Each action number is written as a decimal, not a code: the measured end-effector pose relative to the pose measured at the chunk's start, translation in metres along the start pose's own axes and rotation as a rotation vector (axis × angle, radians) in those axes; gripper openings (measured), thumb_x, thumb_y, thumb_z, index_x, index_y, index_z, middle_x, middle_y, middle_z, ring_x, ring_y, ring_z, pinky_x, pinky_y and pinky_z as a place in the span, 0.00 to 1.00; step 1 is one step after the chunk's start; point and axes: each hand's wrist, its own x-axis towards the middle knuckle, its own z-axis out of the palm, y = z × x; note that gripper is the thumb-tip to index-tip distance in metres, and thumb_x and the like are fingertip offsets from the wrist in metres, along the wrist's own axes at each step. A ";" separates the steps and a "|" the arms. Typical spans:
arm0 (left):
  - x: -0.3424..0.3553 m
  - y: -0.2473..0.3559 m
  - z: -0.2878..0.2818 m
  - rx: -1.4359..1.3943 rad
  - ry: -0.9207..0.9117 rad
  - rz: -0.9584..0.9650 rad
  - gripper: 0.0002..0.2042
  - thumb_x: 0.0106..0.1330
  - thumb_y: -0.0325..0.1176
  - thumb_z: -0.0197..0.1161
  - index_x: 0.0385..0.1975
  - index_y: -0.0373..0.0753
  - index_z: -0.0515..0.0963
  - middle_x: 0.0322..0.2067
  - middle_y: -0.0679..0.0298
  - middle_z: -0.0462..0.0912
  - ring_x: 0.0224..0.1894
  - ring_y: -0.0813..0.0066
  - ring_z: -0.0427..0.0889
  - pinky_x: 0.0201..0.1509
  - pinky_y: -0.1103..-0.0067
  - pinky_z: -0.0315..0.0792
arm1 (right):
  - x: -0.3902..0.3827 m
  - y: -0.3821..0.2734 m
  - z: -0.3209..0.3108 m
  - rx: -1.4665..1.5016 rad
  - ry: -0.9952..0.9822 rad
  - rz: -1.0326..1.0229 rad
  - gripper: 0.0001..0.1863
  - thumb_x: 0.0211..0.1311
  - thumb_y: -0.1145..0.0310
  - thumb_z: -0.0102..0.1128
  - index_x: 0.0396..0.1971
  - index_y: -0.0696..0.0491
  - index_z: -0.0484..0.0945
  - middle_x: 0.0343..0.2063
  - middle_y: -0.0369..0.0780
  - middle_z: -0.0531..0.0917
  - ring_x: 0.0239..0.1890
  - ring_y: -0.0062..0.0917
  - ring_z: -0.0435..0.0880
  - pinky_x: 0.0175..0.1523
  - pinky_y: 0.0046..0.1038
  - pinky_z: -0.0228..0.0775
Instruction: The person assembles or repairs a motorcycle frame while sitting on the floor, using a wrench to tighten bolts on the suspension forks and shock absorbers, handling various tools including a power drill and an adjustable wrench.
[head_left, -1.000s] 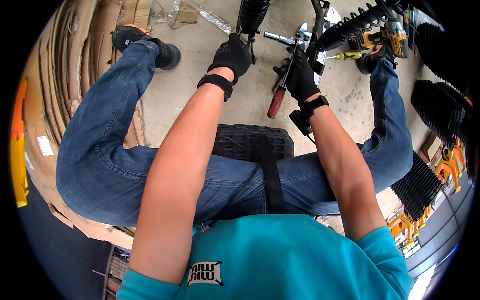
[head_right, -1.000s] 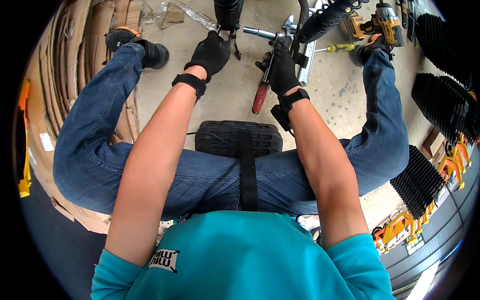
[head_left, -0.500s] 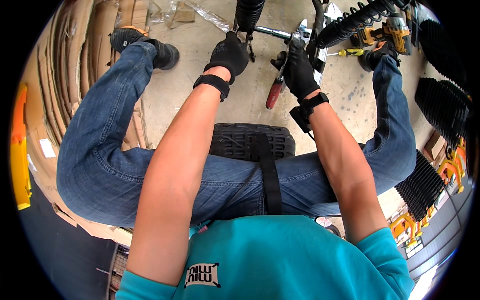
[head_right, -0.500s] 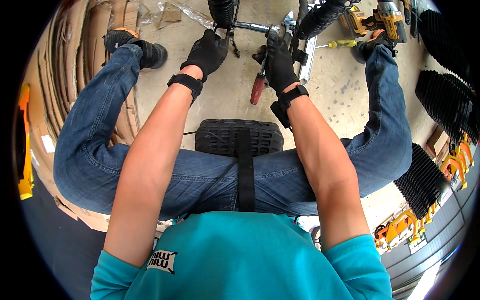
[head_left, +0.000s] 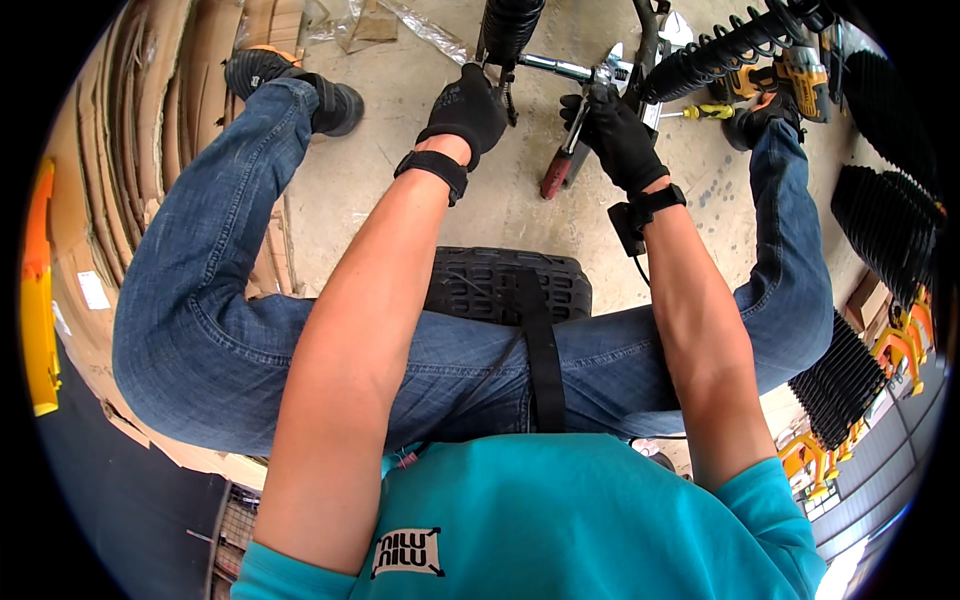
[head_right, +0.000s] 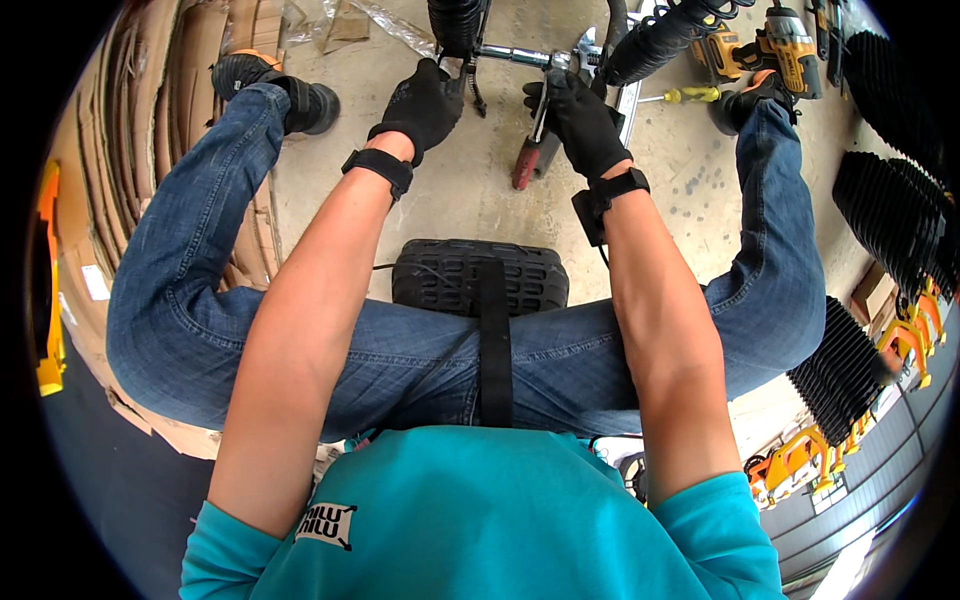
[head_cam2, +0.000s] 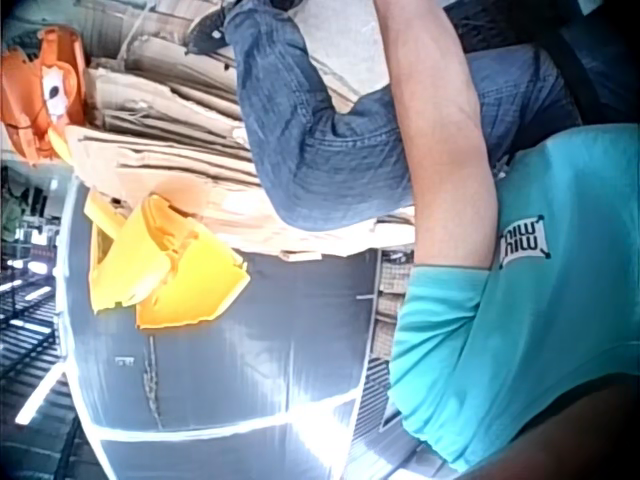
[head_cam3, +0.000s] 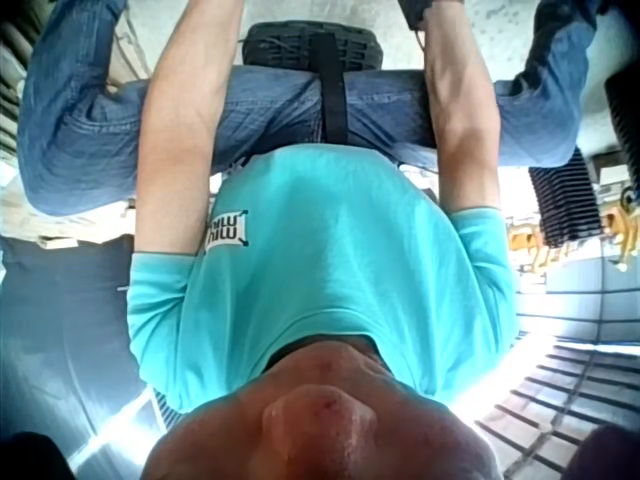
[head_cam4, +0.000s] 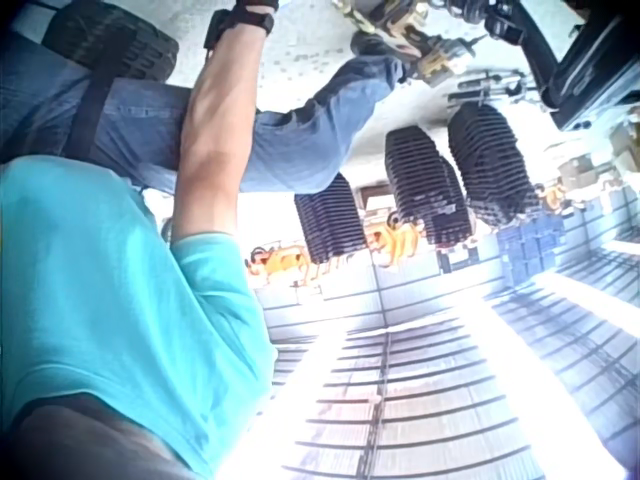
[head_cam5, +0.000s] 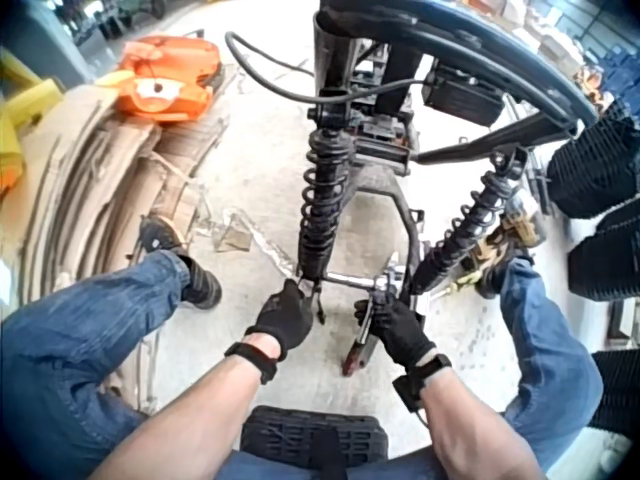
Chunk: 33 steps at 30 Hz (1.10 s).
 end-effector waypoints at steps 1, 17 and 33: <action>0.001 -0.001 0.001 -0.007 0.004 -0.006 0.19 0.63 0.36 0.52 0.48 0.29 0.67 0.41 0.38 0.78 0.47 0.43 0.77 0.51 0.62 0.71 | 0.000 -0.003 -0.001 -0.023 -0.005 0.011 0.19 0.69 0.54 0.50 0.49 0.53 0.72 0.42 0.42 0.81 0.42 0.27 0.81 0.49 0.30 0.73; 0.002 -0.009 0.006 -0.045 0.029 0.035 0.19 0.64 0.37 0.50 0.50 0.29 0.65 0.39 0.40 0.79 0.45 0.44 0.78 0.49 0.60 0.71 | 0.000 -0.036 0.016 -0.222 0.112 0.287 0.22 0.65 0.51 0.55 0.35 0.59 0.73 0.26 0.45 0.82 0.25 0.30 0.84 0.32 0.28 0.79; -0.007 0.002 -0.010 -0.135 -0.079 -0.098 0.13 0.63 0.29 0.51 0.47 0.33 0.67 0.37 0.45 0.80 0.44 0.50 0.80 0.47 0.63 0.74 | -0.002 -0.057 0.031 -0.426 0.120 0.459 0.20 0.64 0.52 0.55 0.29 0.56 0.78 0.13 0.31 0.74 0.11 0.14 0.71 0.16 0.16 0.62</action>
